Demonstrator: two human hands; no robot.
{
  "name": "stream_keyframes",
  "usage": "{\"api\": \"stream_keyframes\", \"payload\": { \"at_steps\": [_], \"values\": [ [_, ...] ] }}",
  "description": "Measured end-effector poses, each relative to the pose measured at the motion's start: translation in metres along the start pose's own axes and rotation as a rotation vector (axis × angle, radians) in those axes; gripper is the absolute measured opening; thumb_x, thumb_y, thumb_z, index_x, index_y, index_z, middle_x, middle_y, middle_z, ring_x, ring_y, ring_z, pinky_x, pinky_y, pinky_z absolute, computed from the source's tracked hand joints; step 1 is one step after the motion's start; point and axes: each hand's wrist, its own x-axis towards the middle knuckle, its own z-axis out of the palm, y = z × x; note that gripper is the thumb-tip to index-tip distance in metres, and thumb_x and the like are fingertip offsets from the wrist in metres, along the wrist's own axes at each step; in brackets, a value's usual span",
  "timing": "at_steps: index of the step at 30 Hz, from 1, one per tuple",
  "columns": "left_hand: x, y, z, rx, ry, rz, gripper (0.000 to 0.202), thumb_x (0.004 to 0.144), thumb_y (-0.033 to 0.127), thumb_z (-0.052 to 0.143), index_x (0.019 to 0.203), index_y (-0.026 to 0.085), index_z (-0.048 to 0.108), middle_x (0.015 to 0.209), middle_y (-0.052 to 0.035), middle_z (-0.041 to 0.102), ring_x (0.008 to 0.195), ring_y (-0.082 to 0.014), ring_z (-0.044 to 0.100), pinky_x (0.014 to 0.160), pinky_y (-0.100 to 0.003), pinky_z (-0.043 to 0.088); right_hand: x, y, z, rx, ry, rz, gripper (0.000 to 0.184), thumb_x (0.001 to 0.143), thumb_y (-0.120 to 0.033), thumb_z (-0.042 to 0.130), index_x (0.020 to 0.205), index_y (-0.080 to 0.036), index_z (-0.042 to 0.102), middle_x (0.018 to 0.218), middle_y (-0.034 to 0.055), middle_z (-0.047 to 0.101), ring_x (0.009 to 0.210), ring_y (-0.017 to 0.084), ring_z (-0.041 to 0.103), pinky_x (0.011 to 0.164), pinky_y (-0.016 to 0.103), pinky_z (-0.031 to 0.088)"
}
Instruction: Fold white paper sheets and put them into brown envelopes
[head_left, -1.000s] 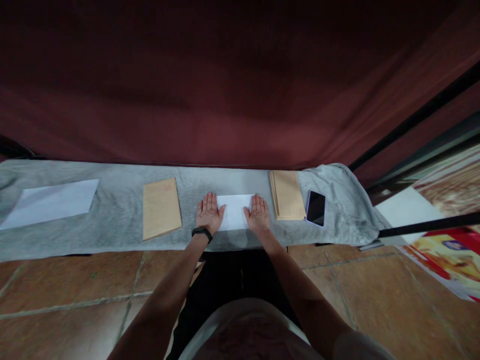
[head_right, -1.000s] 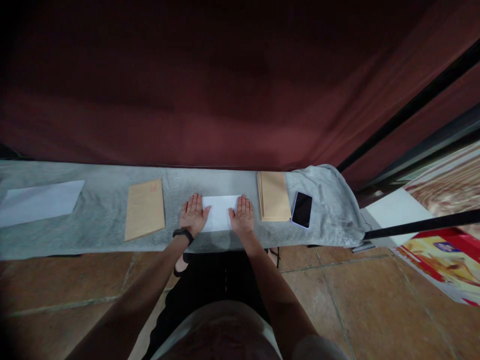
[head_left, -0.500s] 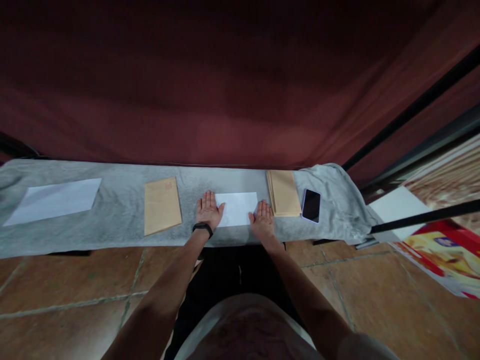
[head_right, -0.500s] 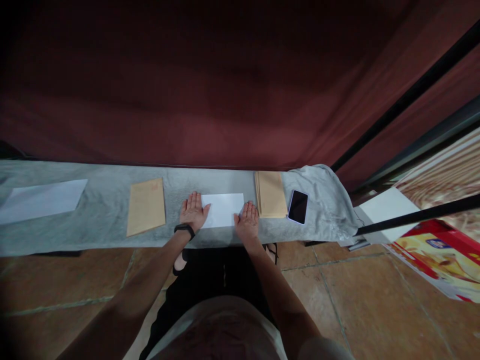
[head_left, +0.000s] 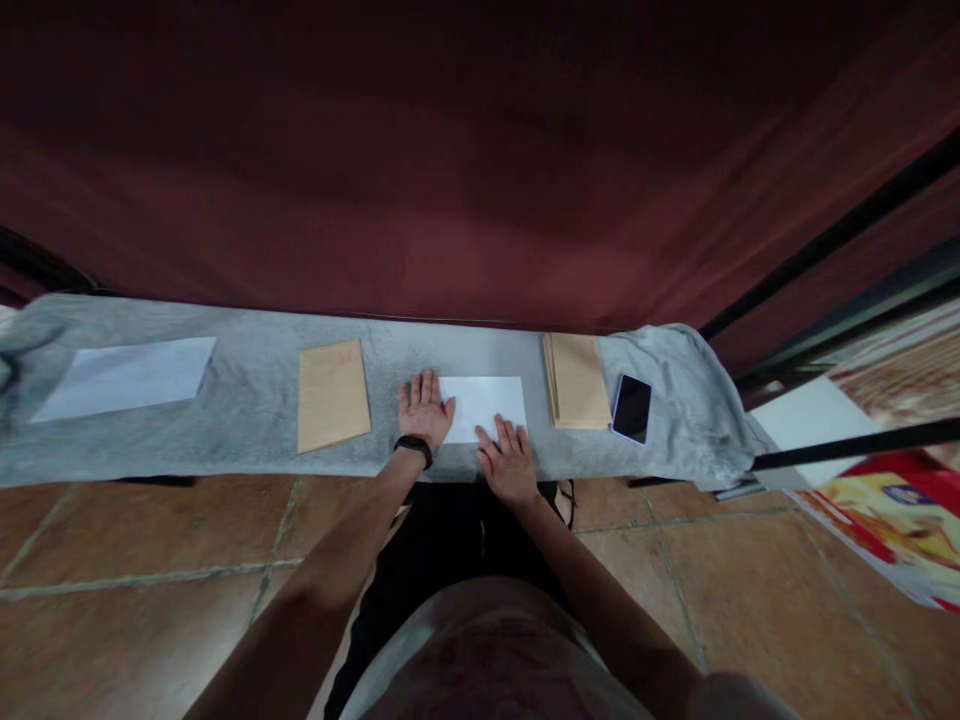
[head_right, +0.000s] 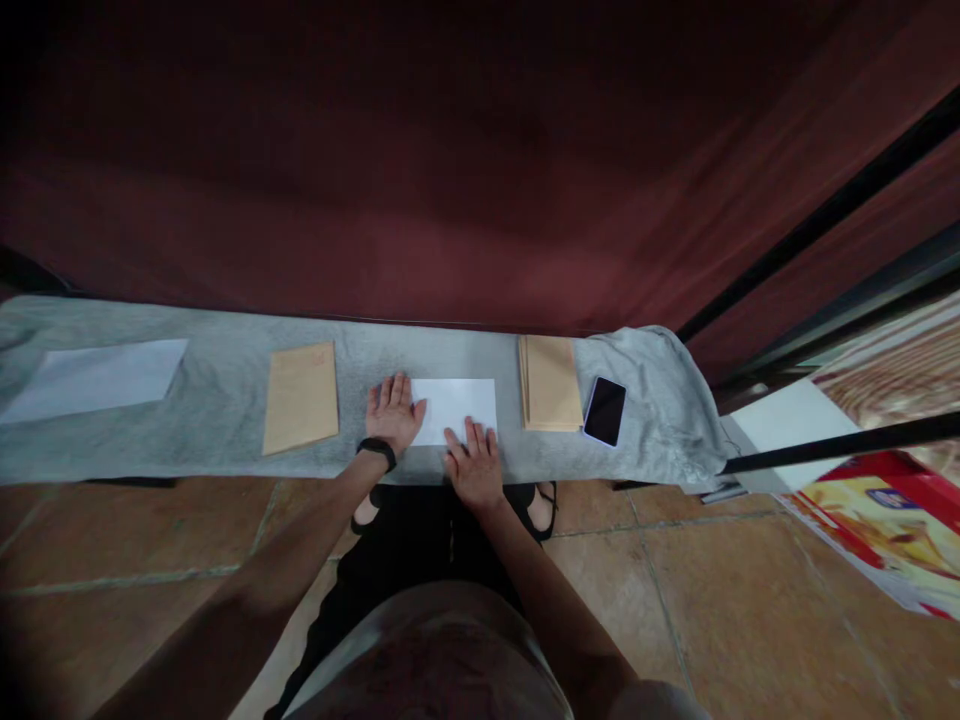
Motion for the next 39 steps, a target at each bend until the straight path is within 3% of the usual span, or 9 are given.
{"api": "stream_keyframes", "payload": {
  "at_steps": [11,15,18,21,24,28,31,35,39],
  "values": [
    [0.001,-0.011,0.005,-0.067,-0.014,0.016,0.071,0.098,0.045,0.029,0.156,0.004,0.028,0.161,-0.0191,0.028,0.152,-0.0314,0.02,0.124,-0.053,0.005,-0.005,0.008,-0.005,0.021,0.004,-0.064,0.05,0.098,-0.046,0.055,0.147,-0.039,0.047,0.162,0.0092,0.032,0.145,0.035,0.033,0.116,0.059,0.024],
    [0.005,-0.018,0.004,-0.11,0.068,0.005,0.067,0.098,0.042,0.032,0.154,0.004,0.032,0.161,-0.0191,0.03,0.152,-0.0336,0.018,0.123,-0.055,0.006,-0.005,0.008,-0.004,0.06,0.021,-0.074,0.049,0.097,-0.045,0.058,0.145,-0.04,0.048,0.162,0.0088,0.031,0.146,0.035,0.032,0.116,0.06,0.024],
    [0.018,-0.011,-0.001,-0.163,0.102,0.138,0.06,0.098,0.034,0.034,0.151,0.006,0.037,0.161,-0.0174,0.031,0.152,-0.0309,0.022,0.124,-0.05,0.014,-0.005,0.008,-0.005,0.088,0.038,-0.063,0.049,0.095,-0.045,0.06,0.143,-0.04,0.051,0.162,0.0082,0.031,0.146,0.035,0.032,0.117,0.06,0.024],
    [0.037,0.009,-0.006,-0.254,-0.022,0.313,0.052,0.098,0.028,0.035,0.147,0.013,0.045,0.157,-0.0127,0.04,0.146,-0.0247,0.034,0.121,-0.041,0.027,-0.005,0.007,-0.007,0.105,0.051,-0.06,0.05,0.094,-0.043,0.063,0.143,-0.04,0.051,0.161,0.0072,0.033,0.146,0.034,0.032,0.117,0.059,0.024],
    [0.055,0.029,-0.01,-0.288,-0.153,0.357,0.046,0.096,0.026,0.042,0.139,0.015,0.053,0.147,-0.0136,0.051,0.138,-0.0242,0.044,0.116,-0.038,0.033,-0.004,0.007,-0.009,0.11,0.062,-0.062,0.052,0.094,-0.044,0.063,0.144,-0.039,0.05,0.161,0.0073,0.033,0.145,0.034,0.033,0.117,0.059,0.025],
    [0.07,0.042,-0.015,-0.288,-0.18,0.322,0.038,0.087,0.029,0.058,0.124,0.017,0.063,0.135,-0.0151,0.057,0.13,-0.0311,0.048,0.111,-0.047,0.036,-0.004,0.007,-0.006,0.116,0.087,-0.067,0.053,0.093,-0.044,0.065,0.143,-0.039,0.051,0.162,0.0071,0.031,0.146,0.034,0.032,0.117,0.058,0.025],
    [0.081,0.045,-0.018,-0.309,-0.206,0.279,0.028,0.079,0.03,0.067,0.105,0.019,0.067,0.12,-0.0134,0.063,0.122,-0.0322,0.053,0.106,-0.047,0.04,-0.006,0.008,-0.002,0.141,0.116,-0.064,0.052,0.094,-0.043,0.063,0.144,-0.034,0.051,0.163,0.0092,0.029,0.147,0.034,0.032,0.118,0.057,0.026],
    [0.09,0.042,-0.026,-0.388,-0.242,0.219,0.011,0.07,0.027,0.071,0.078,0.02,0.066,0.097,-0.0074,0.067,0.103,-0.0271,0.062,0.094,-0.039,0.046,-0.01,0.01,0.002,0.223,0.153,-0.058,0.053,0.096,-0.036,0.057,0.147,-0.024,0.047,0.16,0.0119,0.036,0.147,0.028,0.035,0.12,0.051,0.029],
    [0.089,0.034,-0.042,-0.547,-0.227,0.201,0.01,0.074,0.028,0.064,0.069,0.02,0.061,0.074,-0.0005,0.063,0.078,-0.0192,0.062,0.073,-0.029,0.048,-0.009,0.014,0.004,0.433,0.227,0.044,0.056,0.098,-0.027,0.047,0.153,-0.02,0.037,0.158,0.0106,0.039,0.148,0.024,0.033,0.121,0.049,0.03]
  ]
}}
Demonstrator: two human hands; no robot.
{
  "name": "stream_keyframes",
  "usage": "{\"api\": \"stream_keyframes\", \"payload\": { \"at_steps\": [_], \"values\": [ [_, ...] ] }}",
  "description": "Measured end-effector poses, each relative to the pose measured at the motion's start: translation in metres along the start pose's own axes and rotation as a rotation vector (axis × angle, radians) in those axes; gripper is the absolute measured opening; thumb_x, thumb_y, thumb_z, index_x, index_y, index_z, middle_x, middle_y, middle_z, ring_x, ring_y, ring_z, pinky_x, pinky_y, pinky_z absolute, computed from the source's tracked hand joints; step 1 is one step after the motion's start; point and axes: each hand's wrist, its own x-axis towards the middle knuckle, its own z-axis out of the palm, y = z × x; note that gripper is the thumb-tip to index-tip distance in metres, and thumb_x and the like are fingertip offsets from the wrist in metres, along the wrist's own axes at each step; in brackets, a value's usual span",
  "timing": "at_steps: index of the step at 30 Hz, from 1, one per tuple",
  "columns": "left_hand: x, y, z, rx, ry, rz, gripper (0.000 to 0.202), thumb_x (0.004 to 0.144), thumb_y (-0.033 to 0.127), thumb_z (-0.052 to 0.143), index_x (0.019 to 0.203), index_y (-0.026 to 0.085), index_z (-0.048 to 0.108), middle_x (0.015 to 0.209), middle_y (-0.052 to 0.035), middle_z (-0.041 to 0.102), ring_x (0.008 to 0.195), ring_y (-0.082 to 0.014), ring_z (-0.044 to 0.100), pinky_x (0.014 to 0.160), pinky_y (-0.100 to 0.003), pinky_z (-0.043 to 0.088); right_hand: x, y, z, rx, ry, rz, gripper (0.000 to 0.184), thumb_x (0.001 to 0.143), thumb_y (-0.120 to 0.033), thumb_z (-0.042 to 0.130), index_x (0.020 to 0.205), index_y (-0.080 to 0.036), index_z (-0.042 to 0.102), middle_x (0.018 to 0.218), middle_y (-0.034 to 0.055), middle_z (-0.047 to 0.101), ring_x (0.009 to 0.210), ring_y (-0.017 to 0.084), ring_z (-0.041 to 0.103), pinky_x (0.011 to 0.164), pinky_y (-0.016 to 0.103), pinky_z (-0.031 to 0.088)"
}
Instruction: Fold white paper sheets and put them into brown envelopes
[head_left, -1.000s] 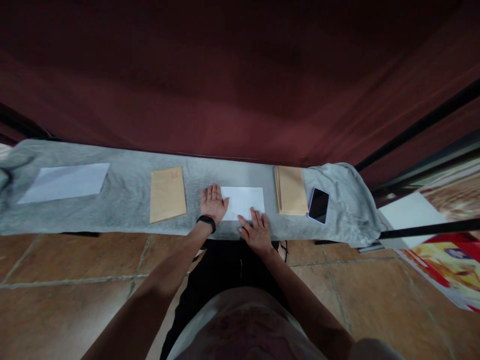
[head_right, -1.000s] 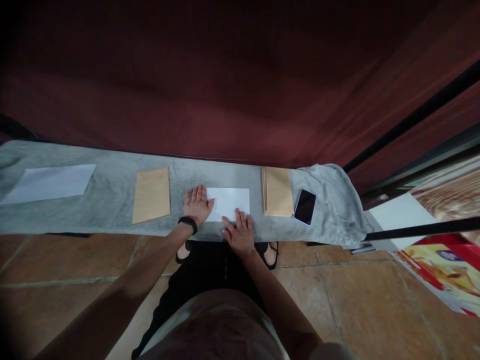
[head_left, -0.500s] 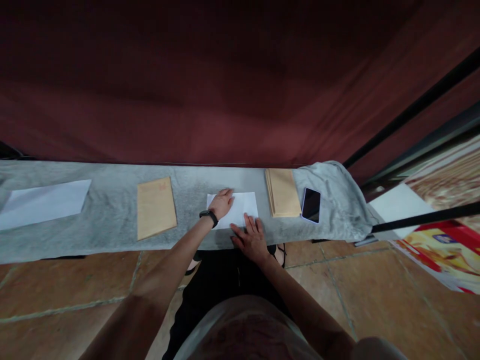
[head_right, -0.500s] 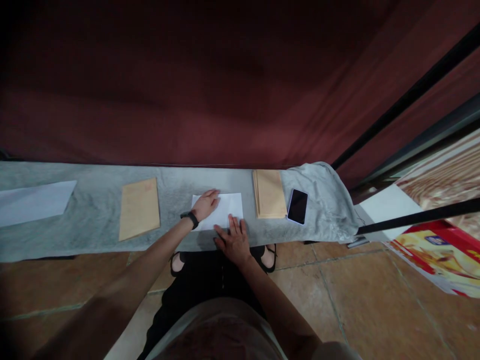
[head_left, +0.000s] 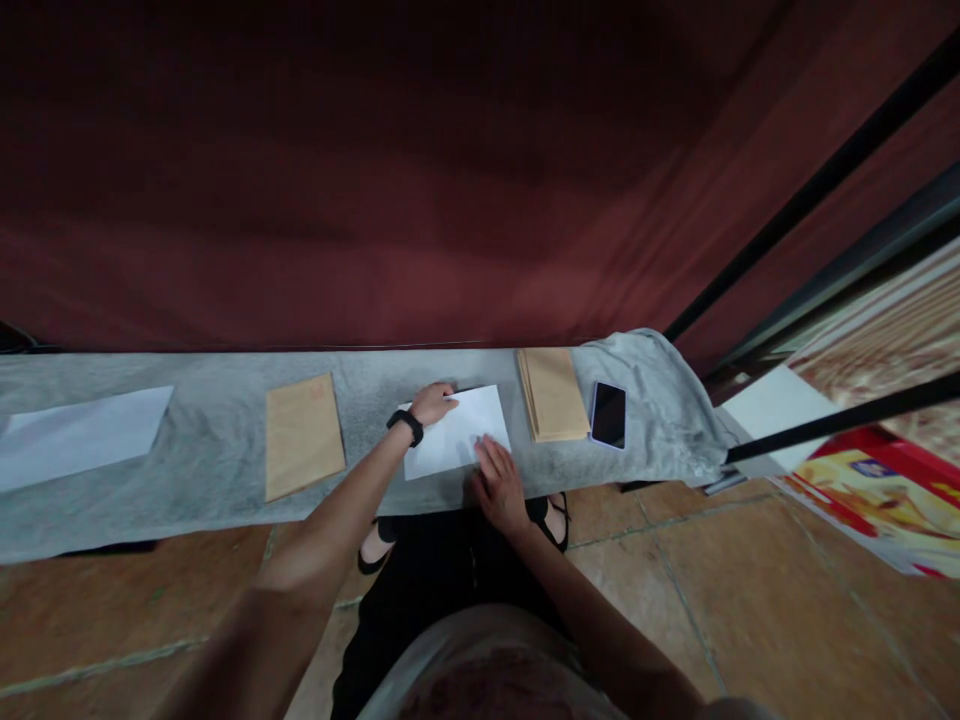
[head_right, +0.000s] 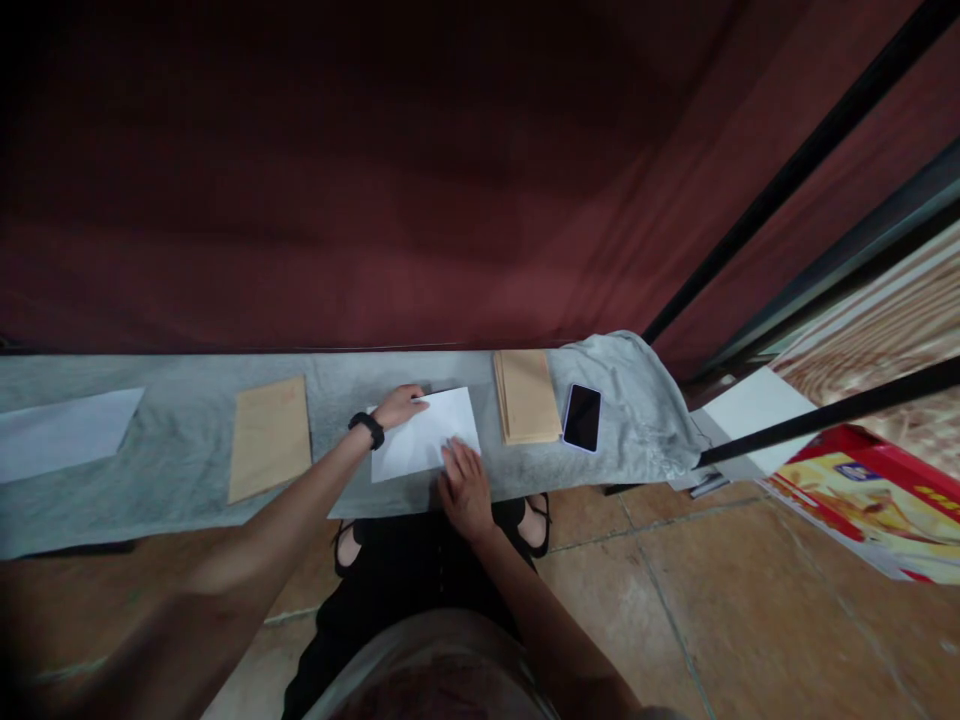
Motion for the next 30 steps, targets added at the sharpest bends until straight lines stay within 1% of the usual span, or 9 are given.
{"api": "stream_keyframes", "payload": {
  "at_steps": [3,5,7,9,15,20,22,25,30],
  "values": [
    [-0.008,0.004,-0.019,-0.106,0.084,0.005,0.016,0.082,0.033,0.055,0.072,0.02,0.056,0.068,0.0017,0.059,0.067,-0.0154,0.058,0.062,-0.026,0.044,0.009,0.007,0.003,0.289,0.21,0.282,0.067,0.096,-0.034,0.049,0.157,-0.017,0.028,0.161,0.0152,0.031,0.148,0.028,0.032,0.119,0.053,0.031],
    [-0.014,0.01,-0.032,-0.264,0.18,0.026,0.018,0.084,0.036,0.053,0.075,0.02,0.054,0.07,0.0021,0.058,0.064,-0.0139,0.055,0.06,-0.025,0.043,0.022,0.013,0.004,0.446,0.298,0.416,0.073,0.095,-0.041,0.05,0.158,-0.016,0.022,0.159,0.0186,0.034,0.142,0.028,0.042,0.114,0.052,0.039],
    [-0.023,0.019,-0.042,-0.506,0.264,0.081,0.02,0.082,0.039,0.056,0.078,0.02,0.053,0.073,0.002,0.059,0.064,-0.0131,0.055,0.061,-0.024,0.043,0.04,0.018,0.002,0.518,0.306,0.441,0.071,0.096,-0.043,0.048,0.158,-0.018,0.022,0.152,0.019,0.045,0.13,0.026,0.055,0.105,0.047,0.049],
    [-0.034,0.028,-0.048,-0.699,0.319,0.145,0.022,0.08,0.041,0.061,0.08,0.021,0.054,0.076,0.0014,0.062,0.068,-0.0135,0.056,0.063,-0.024,0.045,0.061,0.019,-0.006,0.646,0.303,0.44,0.069,0.094,-0.046,0.052,0.154,-0.02,0.031,0.146,0.0163,0.053,0.127,0.024,0.057,0.103,0.044,0.05],
    [-0.077,0.036,-0.041,-0.733,0.41,0.182,0.024,0.084,0.045,0.062,0.086,0.021,0.056,0.088,-0.0023,0.069,0.085,-0.0168,0.064,0.08,-0.029,0.05,0.103,0.015,-0.037,0.761,0.322,0.386,0.043,0.087,-0.048,0.062,0.119,-0.02,0.066,0.117,0.0091,0.07,0.108,0.022,0.064,0.096,0.04,0.053],
    [-0.128,0.006,-0.022,-0.473,0.359,0.285,0.014,0.089,0.037,0.059,0.086,0.023,0.064,0.112,-0.0071,0.073,0.125,-0.0244,0.056,0.108,-0.044,0.042,0.073,0.013,-0.043,0.742,0.18,0.296,0.028,0.089,-0.041,0.06,0.103,-0.019,0.07,0.104,0.0074,0.073,0.097,0.021,0.067,0.088,0.034,0.054],
    [-0.151,-0.013,-0.011,-0.292,0.331,0.317,0.013,0.089,0.028,0.056,0.086,0.025,0.068,0.114,-0.0052,0.073,0.128,-0.0249,0.054,0.112,-0.048,0.038,0.05,0.011,-0.043,0.738,0.131,0.272,0.023,0.088,-0.036,0.06,0.098,-0.019,0.072,0.103,0.0074,0.073,0.099,0.021,0.068,0.089,0.035,0.054],
    [-0.184,-0.039,0.008,-0.109,0.257,0.34,0.026,0.088,0.016,0.049,0.093,0.027,0.072,0.122,-0.003,0.072,0.121,-0.0245,0.057,0.109,-0.051,0.042,0.015,0.009,-0.041,0.692,0.031,0.211,0.015,0.086,-0.027,0.06,0.092,-0.022,0.073,0.108,0.0072,0.074,0.107,0.023,0.067,0.097,0.039,0.052],
    [-0.213,-0.056,0.035,-0.108,0.192,0.316,0.031,0.089,0.017,0.049,0.1,0.03,0.075,0.127,-0.003,0.07,0.124,-0.0243,0.058,0.106,-0.049,0.048,-0.014,0.01,-0.038,0.415,-0.146,0.08,0.021,0.087,-0.016,0.058,0.099,-0.025,0.074,0.108,0.0055,0.074,0.113,0.022,0.064,0.102,0.042,0.05]
  ]
}}
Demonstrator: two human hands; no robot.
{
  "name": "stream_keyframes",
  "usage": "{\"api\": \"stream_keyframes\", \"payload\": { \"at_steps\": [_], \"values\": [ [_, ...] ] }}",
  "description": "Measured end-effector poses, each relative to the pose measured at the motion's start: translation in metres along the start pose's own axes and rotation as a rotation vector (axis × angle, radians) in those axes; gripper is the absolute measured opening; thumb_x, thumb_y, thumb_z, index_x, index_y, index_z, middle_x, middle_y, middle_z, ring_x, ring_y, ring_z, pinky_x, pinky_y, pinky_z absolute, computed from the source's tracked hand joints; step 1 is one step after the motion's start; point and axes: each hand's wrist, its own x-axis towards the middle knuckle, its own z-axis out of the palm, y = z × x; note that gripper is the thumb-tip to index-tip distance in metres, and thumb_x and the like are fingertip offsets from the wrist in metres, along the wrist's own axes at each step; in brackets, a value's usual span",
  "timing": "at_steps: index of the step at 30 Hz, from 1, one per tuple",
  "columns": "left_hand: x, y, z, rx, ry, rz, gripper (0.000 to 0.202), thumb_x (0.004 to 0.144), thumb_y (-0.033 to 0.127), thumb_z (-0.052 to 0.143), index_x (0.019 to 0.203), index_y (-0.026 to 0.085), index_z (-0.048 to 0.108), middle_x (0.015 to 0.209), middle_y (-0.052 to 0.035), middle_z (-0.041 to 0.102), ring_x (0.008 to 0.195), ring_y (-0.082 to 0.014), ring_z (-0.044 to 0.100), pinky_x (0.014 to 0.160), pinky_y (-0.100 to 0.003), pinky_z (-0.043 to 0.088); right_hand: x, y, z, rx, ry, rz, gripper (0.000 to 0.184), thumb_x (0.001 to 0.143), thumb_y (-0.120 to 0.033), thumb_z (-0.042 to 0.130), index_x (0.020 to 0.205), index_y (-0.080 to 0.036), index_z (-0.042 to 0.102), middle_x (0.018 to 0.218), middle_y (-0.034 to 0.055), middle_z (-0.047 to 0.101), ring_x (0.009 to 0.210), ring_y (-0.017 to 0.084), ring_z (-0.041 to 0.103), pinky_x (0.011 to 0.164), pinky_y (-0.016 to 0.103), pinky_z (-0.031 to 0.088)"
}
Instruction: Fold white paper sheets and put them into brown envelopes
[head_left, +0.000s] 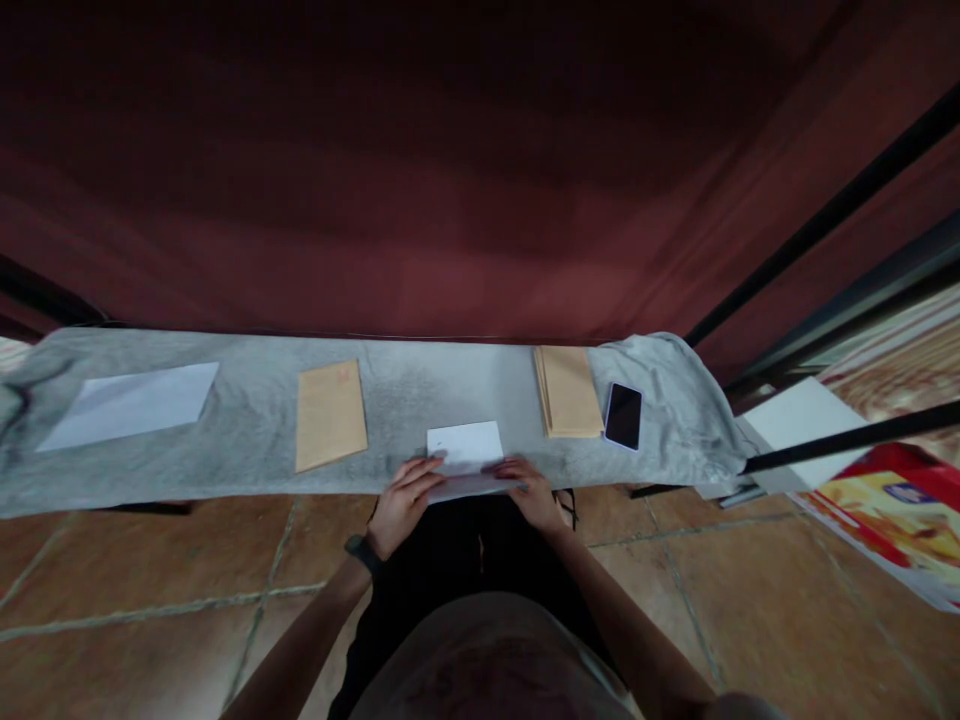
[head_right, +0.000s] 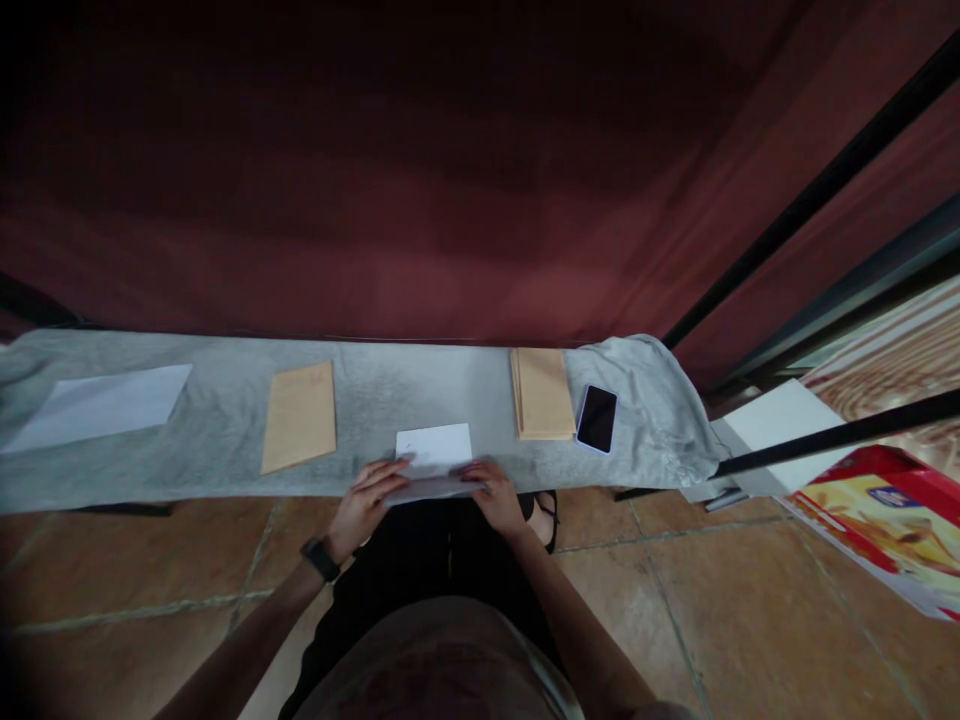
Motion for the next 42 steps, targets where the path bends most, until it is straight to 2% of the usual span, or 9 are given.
{"api": "stream_keyframes", "payload": {
  "at_steps": [5,10,13,21,24,29,33,37,42],
  "values": [
    [0.0,0.009,0.016,-0.155,0.124,-0.137,0.025,0.09,0.036,0.058,0.106,0.028,0.074,0.124,-0.0047,0.071,0.119,-0.0244,0.063,0.107,-0.047,0.048,0.009,0.001,0.002,-0.246,0.015,0.033,0.017,0.095,-0.026,0.056,0.097,-0.024,0.073,0.102,0.0059,0.074,0.102,0.022,0.067,0.095,0.038,0.052],
    [0.016,0.009,0.023,-0.36,0.258,-0.404,0.027,0.084,0.047,0.063,0.081,0.023,0.073,0.083,-0.0028,0.075,0.081,-0.0216,0.07,0.077,-0.036,0.058,0.023,0.004,0.012,-0.378,0.085,0.134,0.022,0.095,-0.033,0.056,0.082,-0.023,0.07,0.08,0.0044,0.071,0.08,0.021,0.067,0.075,0.032,0.054],
    [0.039,0.012,0.016,-0.429,0.3,-0.484,0.029,0.08,0.048,0.065,0.07,0.021,0.069,0.069,-0.0002,0.069,0.066,-0.0183,0.064,0.066,-0.031,0.054,0.045,0.001,0.013,-0.225,0.14,0.192,0.026,0.094,-0.038,0.054,0.078,-0.024,0.069,0.071,0.0009,0.069,0.067,0.019,0.064,0.064,0.029,0.051],
    [0.094,0.036,-0.014,-0.312,0.458,-0.273,0.026,0.084,0.047,0.063,0.079,0.022,0.066,0.102,-0.0033,0.072,0.09,-0.0176,0.063,0.082,-0.03,0.05,0.104,-0.03,-0.016,0.157,0.346,0.113,0.03,0.088,-0.049,0.058,0.09,-0.021,0.068,0.082,0.001,0.071,0.075,0.017,0.064,0.069,0.026,0.05],
    [0.09,0.026,-0.001,-0.239,0.478,-0.266,0.028,0.087,0.045,0.059,0.071,0.022,0.061,0.118,-0.0065,0.068,0.105,-0.0197,0.062,0.089,-0.031,0.05,0.093,-0.019,-0.009,0.087,0.329,0.114,0.028,0.09,-0.046,0.056,0.093,-0.021,0.068,0.087,0.0026,0.073,0.081,0.019,0.066,0.076,0.029,0.052],
    [0.068,0.0,0.034,-0.108,0.398,-0.393,0.027,0.084,0.037,0.06,0.062,0.023,0.053,0.119,-0.0088,0.069,0.102,-0.0224,0.065,0.088,-0.036,0.053,0.063,0.013,0.015,-0.167,0.304,0.165,0.025,0.093,-0.034,0.049,0.103,-0.021,0.067,0.09,0.0055,0.073,0.083,0.02,0.066,0.079,0.032,0.052],
    [0.06,-0.007,0.044,-0.112,0.357,-0.393,0.008,0.084,0.03,0.059,0.085,0.023,0.063,0.115,-0.0076,0.069,0.101,-0.0226,0.066,0.089,-0.037,0.056,0.054,0.02,0.023,-0.398,0.308,0.155,0.036,0.093,-0.024,0.046,0.126,-0.014,0.058,0.089,0.0083,0.071,0.087,0.023,0.066,0.089,0.038,0.05],
    [0.061,-0.005,0.046,-0.131,0.375,-0.409,0.041,0.084,0.023,0.059,0.125,0.021,0.057,0.113,-0.0085,0.067,0.091,-0.0213,0.068,0.083,-0.037,0.059,0.054,0.015,0.027,-0.583,0.281,0.133,0.043,0.095,-0.021,0.045,0.137,-0.011,0.049,0.101,0.0126,0.071,0.097,0.026,0.063,0.099,0.044,0.043],
    [0.061,-0.003,0.048,-0.071,0.352,-0.379,0.048,0.085,0.017,0.057,0.133,0.023,0.053,0.126,-0.0096,0.061,0.097,-0.0209,0.068,0.087,-0.037,0.059,0.052,0.009,0.032,-0.728,0.258,0.136,0.042,0.097,-0.021,0.045,0.138,-0.011,0.05,0.112,0.0159,0.068,0.106,0.029,0.058,0.102,0.047,0.037]
  ]
}}
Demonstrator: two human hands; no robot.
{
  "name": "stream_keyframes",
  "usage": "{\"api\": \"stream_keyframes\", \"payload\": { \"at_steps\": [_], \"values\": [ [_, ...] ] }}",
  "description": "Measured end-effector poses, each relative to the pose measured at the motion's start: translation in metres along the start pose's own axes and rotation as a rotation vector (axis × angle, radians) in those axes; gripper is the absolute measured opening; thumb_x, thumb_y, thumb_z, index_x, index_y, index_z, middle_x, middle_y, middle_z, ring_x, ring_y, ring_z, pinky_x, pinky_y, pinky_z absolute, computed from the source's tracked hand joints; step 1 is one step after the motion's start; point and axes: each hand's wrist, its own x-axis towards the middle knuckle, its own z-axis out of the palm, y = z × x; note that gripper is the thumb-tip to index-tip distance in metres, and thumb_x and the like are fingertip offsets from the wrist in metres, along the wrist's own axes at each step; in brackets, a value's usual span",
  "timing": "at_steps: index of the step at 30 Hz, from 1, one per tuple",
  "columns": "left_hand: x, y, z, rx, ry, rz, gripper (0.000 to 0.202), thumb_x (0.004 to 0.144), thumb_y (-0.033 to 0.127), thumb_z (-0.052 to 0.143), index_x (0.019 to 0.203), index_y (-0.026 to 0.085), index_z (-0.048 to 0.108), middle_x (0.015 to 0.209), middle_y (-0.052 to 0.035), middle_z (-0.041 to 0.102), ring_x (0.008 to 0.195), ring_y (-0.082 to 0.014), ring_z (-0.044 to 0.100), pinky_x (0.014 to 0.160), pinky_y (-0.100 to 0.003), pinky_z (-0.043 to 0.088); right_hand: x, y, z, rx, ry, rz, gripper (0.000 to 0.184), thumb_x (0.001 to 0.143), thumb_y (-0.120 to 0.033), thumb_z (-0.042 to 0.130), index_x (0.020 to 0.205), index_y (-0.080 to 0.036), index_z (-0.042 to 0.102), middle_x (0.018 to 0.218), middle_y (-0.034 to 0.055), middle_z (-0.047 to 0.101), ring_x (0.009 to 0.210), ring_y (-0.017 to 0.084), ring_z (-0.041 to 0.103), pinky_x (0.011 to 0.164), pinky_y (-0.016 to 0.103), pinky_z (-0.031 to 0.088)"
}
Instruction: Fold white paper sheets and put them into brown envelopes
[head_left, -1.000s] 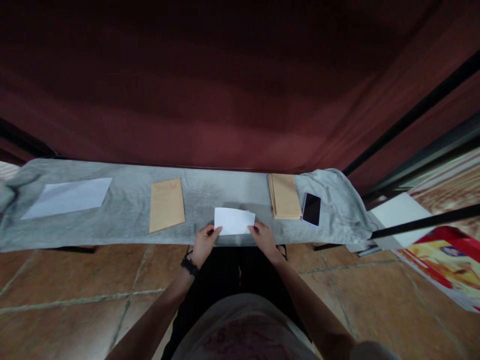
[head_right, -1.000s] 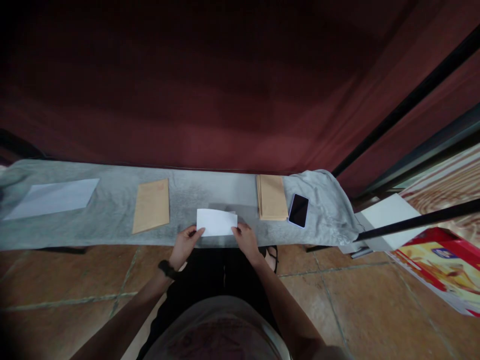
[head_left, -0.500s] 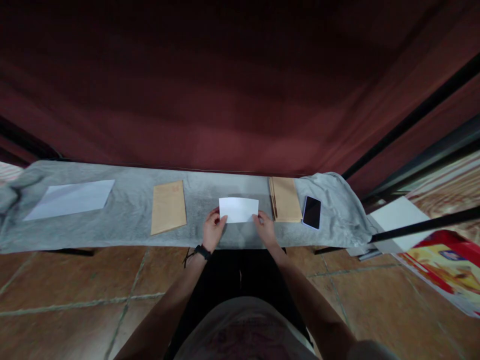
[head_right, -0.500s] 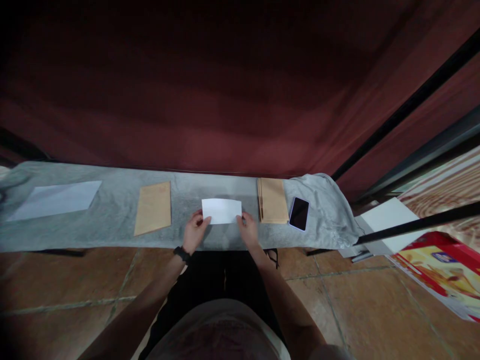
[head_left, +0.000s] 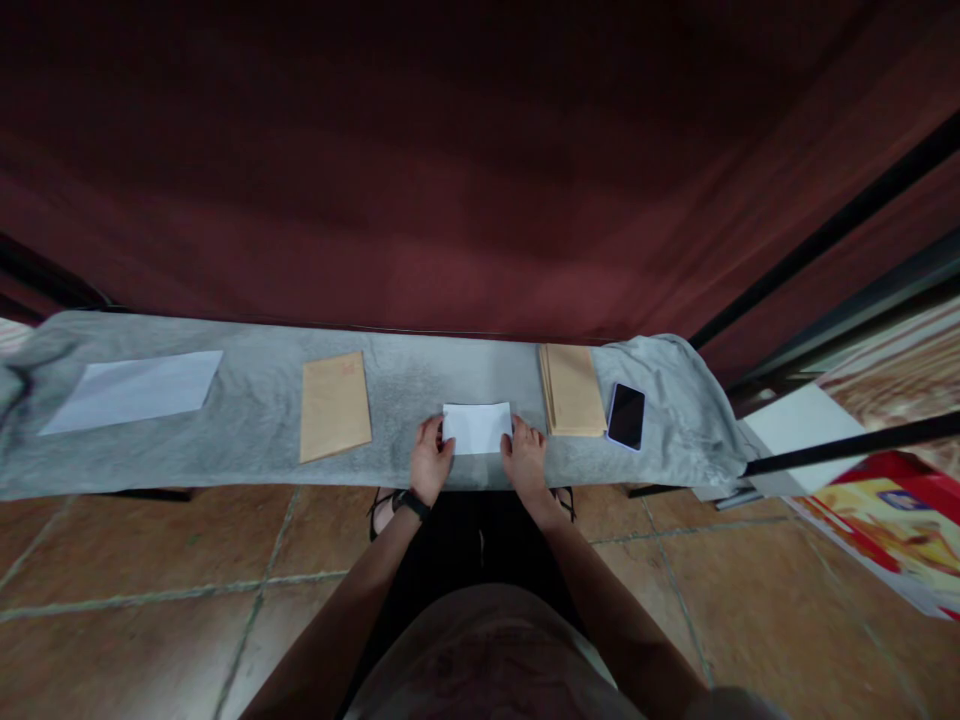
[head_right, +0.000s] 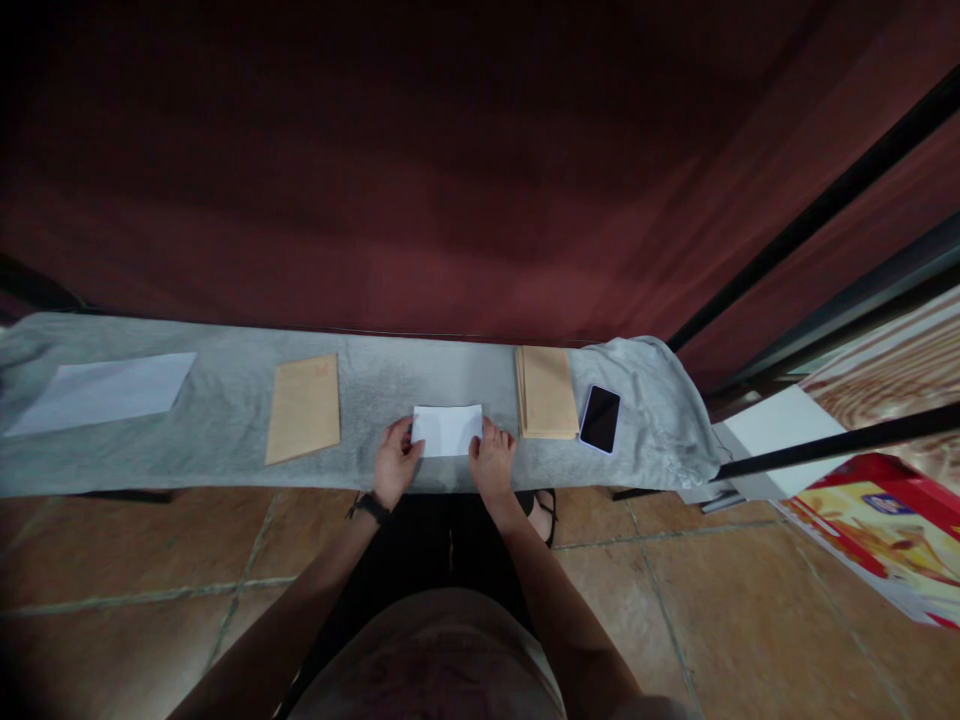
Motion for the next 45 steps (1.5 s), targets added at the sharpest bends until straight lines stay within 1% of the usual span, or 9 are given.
{"api": "stream_keyframes", "payload": {
  "at_steps": [3,6,11,14,17,23,30,39,45],
  "values": [
    [-0.001,0.002,0.001,0.113,0.016,0.053,0.046,0.086,0.015,0.054,0.131,0.022,0.056,0.138,-0.012,0.054,0.117,-0.0252,0.062,0.098,-0.041,0.055,-0.001,-0.001,-0.002,-0.06,-0.029,0.026,0.041,0.097,-0.024,0.048,0.135,-0.011,0.054,0.111,0.0167,0.067,0.105,0.031,0.057,0.098,0.048,0.039],
    [-0.002,0.008,0.006,0.321,-0.002,0.187,0.045,0.09,0.016,0.05,0.135,0.02,0.056,0.152,-0.0146,0.044,0.138,-0.0307,0.045,0.112,-0.049,0.043,-0.001,-0.001,-0.006,-0.092,-0.06,0.067,0.04,0.096,-0.027,0.051,0.132,-0.011,0.056,0.112,0.0176,0.066,0.107,0.032,0.055,0.097,0.05,0.041],
    [-0.001,0.022,0.026,0.549,-0.29,0.405,0.049,0.098,0.026,0.04,0.146,0.017,0.048,0.162,-0.0116,0.032,0.152,-0.0303,0.022,0.122,-0.051,0.025,0.009,-0.018,-0.001,0.078,-0.018,0.012,0.039,0.1,-0.026,0.044,0.135,-0.012,0.055,0.14,0.0178,0.054,0.129,0.029,0.047,0.11,0.048,0.037],
    [0.002,0.023,0.035,0.652,-0.451,0.417,0.057,0.096,0.022,0.039,0.152,0.015,0.04,0.162,-0.0115,0.031,0.153,-0.0292,0.017,0.124,-0.051,0.017,0.019,-0.035,0.01,0.158,-0.065,-0.094,0.04,0.104,-0.028,0.036,0.135,-0.015,0.057,0.143,0.0113,0.056,0.133,0.02,0.048,0.114,0.036,0.038],
    [0.004,0.021,0.036,0.702,-0.513,0.424,0.061,0.095,0.02,0.039,0.155,0.014,0.034,0.163,-0.0112,0.03,0.154,-0.028,0.013,0.125,-0.051,0.013,0.024,-0.043,0.02,0.142,-0.17,-0.171,0.044,0.105,-0.028,0.032,0.139,-0.012,0.056,0.145,0.0132,0.056,0.139,0.021,0.045,0.118,0.039,0.034],
    [0.002,0.019,0.033,0.689,-0.44,0.44,0.061,0.096,0.022,0.033,0.156,0.013,0.03,0.165,-0.0118,0.024,0.154,-0.0238,0.015,0.125,-0.046,0.015,0.018,-0.027,0.023,-0.011,-0.206,-0.159,0.052,0.106,-0.036,0.033,0.148,-0.008,0.045,0.155,0.0166,0.043,0.148,0.025,0.034,0.122,0.046,0.026],
    [0.005,0.013,0.031,0.649,-0.302,0.312,0.065,0.101,0.042,0.028,0.154,0.004,0.03,0.161,-0.0178,0.031,0.152,-0.0264,0.022,0.124,-0.044,0.02,0.013,-0.003,0.023,-0.074,-0.127,-0.186,0.06,0.105,-0.04,0.04,0.151,-0.002,0.037,0.156,0.0211,0.039,0.147,0.029,0.033,0.121,0.048,0.027],
    [0.007,0.008,0.02,0.66,-0.253,0.233,0.079,0.098,0.058,0.03,0.155,0.003,0.029,0.16,-0.0199,0.032,0.152,-0.0303,0.023,0.123,-0.048,0.021,0.014,0.012,0.025,-0.091,-0.085,-0.159,0.06,0.105,-0.043,0.036,0.152,-0.006,0.036,0.155,0.02,0.04,0.146,0.03,0.035,0.119,0.052,0.028],
    [0.006,0.01,0.021,0.683,-0.258,0.228,0.082,0.097,0.061,0.029,0.155,0.003,0.028,0.161,-0.0197,0.031,0.152,-0.0303,0.022,0.123,-0.047,0.018,0.009,0.008,0.015,-0.12,-0.072,-0.145,0.063,0.104,-0.042,0.04,0.152,-0.001,0.035,0.157,0.0231,0.036,0.146,0.033,0.035,0.119,0.052,0.027]
  ]
}}
